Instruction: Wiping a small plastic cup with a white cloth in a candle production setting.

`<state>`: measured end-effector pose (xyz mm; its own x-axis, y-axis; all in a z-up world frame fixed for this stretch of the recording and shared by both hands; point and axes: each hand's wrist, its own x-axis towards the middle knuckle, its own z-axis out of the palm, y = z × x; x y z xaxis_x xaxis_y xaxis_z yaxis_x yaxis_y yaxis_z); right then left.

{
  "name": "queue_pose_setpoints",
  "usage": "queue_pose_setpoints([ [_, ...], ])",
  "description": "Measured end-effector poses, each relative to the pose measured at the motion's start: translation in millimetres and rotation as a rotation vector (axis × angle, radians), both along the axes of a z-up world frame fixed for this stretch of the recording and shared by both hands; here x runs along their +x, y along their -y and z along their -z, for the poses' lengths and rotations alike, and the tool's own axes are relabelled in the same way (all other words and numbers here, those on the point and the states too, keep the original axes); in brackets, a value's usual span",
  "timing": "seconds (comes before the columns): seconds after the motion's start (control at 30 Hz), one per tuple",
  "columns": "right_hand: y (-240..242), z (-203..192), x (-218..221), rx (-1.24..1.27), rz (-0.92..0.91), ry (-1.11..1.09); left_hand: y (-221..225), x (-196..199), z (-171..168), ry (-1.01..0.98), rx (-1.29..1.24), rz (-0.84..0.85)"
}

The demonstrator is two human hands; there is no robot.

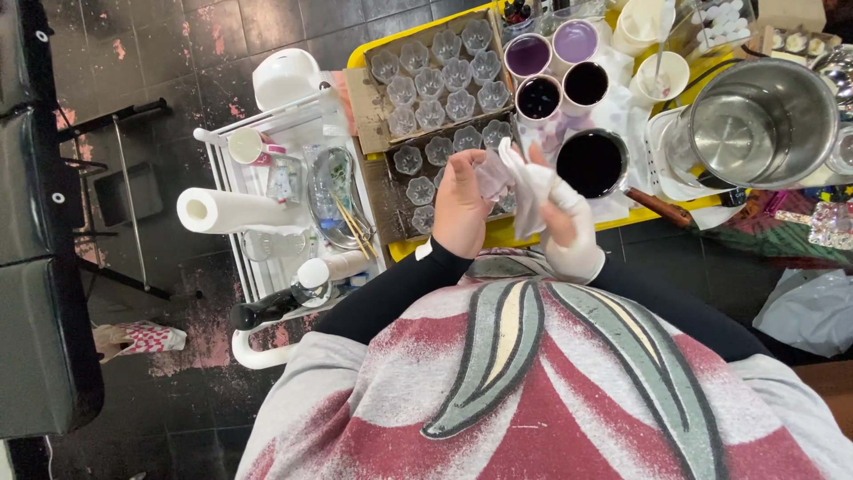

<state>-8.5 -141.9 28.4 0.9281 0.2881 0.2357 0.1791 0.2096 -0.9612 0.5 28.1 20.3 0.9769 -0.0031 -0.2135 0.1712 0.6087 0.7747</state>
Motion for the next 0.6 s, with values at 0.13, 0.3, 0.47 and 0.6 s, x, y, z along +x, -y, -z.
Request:
queue_pose_setpoints([
  [0.13,-3,5,-1,0.617,-0.198,-0.378,0,0,-4,-0.053,0.110,0.004],
  [0.3,-8,-17,-8,0.144,0.116,-0.654,1,-2,-17,-0.086,-0.015,0.032],
  [0.47,-14,-19,-1,0.147,0.025,-0.385,2,-5,-1,-0.051,-0.008,0.066],
  [0.6,-21,-18,-4,0.118,0.148,-0.167,3,-7,8,0.135,0.114,0.046],
])
